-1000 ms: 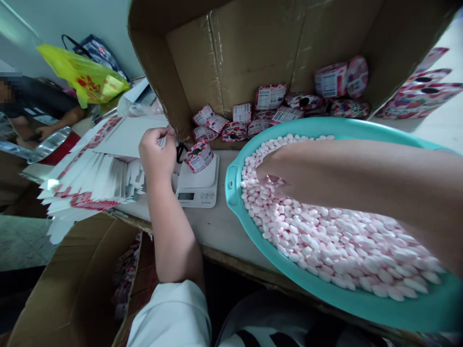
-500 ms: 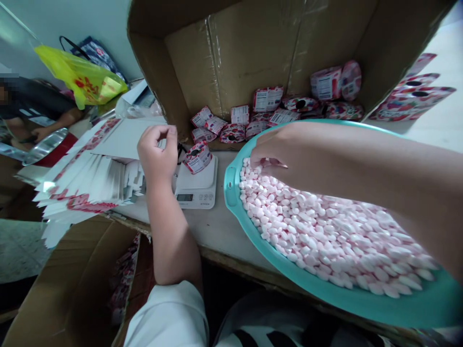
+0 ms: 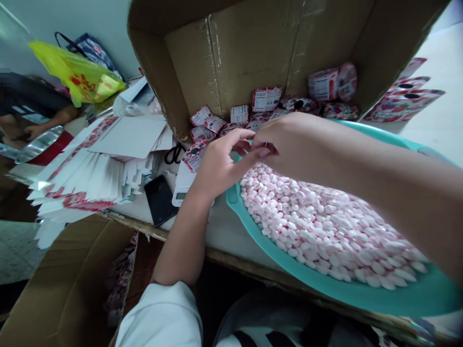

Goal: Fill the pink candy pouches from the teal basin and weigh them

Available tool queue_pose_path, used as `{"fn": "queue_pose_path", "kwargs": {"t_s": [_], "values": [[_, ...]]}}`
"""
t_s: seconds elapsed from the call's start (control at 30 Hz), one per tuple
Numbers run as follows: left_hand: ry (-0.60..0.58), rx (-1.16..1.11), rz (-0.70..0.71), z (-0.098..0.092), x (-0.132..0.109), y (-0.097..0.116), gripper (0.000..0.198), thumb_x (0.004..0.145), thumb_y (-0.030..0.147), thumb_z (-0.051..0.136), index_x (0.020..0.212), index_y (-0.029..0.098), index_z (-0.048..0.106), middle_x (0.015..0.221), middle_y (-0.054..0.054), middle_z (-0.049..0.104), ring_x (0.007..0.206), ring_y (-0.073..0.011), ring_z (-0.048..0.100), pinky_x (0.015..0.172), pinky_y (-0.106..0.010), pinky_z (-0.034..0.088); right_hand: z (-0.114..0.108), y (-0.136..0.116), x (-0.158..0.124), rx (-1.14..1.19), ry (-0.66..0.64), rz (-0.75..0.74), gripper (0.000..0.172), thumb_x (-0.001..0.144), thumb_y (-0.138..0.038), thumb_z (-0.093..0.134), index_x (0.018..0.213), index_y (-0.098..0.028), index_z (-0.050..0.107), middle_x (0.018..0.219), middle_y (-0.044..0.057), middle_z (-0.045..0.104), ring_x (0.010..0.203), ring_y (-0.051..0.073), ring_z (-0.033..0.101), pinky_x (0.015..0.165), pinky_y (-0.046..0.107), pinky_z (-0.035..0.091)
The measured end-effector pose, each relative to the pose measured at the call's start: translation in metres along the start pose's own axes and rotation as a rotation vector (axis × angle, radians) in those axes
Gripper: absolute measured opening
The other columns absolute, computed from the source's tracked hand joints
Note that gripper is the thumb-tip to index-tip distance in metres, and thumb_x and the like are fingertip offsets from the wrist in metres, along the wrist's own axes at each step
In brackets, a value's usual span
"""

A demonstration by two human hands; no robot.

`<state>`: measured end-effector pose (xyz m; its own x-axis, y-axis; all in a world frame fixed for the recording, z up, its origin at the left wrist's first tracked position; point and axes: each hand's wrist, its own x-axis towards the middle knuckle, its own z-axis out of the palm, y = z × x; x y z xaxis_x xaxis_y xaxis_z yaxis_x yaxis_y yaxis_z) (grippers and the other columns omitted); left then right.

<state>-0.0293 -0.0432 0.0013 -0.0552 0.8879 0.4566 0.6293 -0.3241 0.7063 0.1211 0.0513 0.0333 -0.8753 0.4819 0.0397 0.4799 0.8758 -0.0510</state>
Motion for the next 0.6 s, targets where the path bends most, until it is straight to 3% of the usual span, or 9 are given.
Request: {"fn": "queue_pose_path", "kwargs": {"t_s": [0.1,0.3,0.47,0.6], "values": [[0.004,-0.116,-0.046,0.005,0.001,-0.007,0.034,0.089,0.052,0.062,0.1,0.02,0.066,0.097,-0.004,0.072,0.089,-0.017,0.067,0.082,-0.029,0.053,-0.003,0.0,-0.002,0.003,0.041,-0.003,0.026,0.089,-0.023,0.046,0.074,-0.012,0.064,0.082,0.005,0.064,0.083,0.015,0.054,0.076,0.031,0.034],[-0.068,-0.165,-0.109,0.006,0.003,-0.01,0.035,0.086,0.053,0.065,0.098,0.02,0.068,0.096,-0.004,0.073,0.088,-0.0172,0.068,0.079,-0.028,0.053,-0.015,-0.01,-0.005,-0.066,-0.07,0.045,0.017,0.083,-0.016,0.051,0.072,-0.014,0.064,0.075,0.004,0.062,0.07,0.013,0.049,0.066,0.032,0.03],[-0.083,-0.277,-0.154,0.006,0.003,-0.01,0.033,0.084,0.049,0.07,0.096,0.019,0.069,0.093,-0.004,0.074,0.088,-0.0175,0.068,0.08,-0.028,0.054,-0.015,-0.007,-0.005,-0.08,0.004,-0.007,0.017,0.084,-0.018,0.05,0.074,-0.015,0.064,0.074,0.003,0.061,0.066,0.012,0.045,0.064,0.032,0.028],[-0.099,-0.399,-0.205,0.007,0.003,-0.015,0.032,0.081,0.045,0.074,0.094,0.016,0.073,0.091,-0.005,0.074,0.084,-0.0174,0.069,0.078,-0.028,0.054,-0.012,-0.002,-0.004,0.014,0.089,-0.056,0.008,0.078,-0.014,0.057,0.072,-0.017,0.062,0.07,0.0,0.058,0.063,0.012,0.041,0.064,0.03,0.028]]}}
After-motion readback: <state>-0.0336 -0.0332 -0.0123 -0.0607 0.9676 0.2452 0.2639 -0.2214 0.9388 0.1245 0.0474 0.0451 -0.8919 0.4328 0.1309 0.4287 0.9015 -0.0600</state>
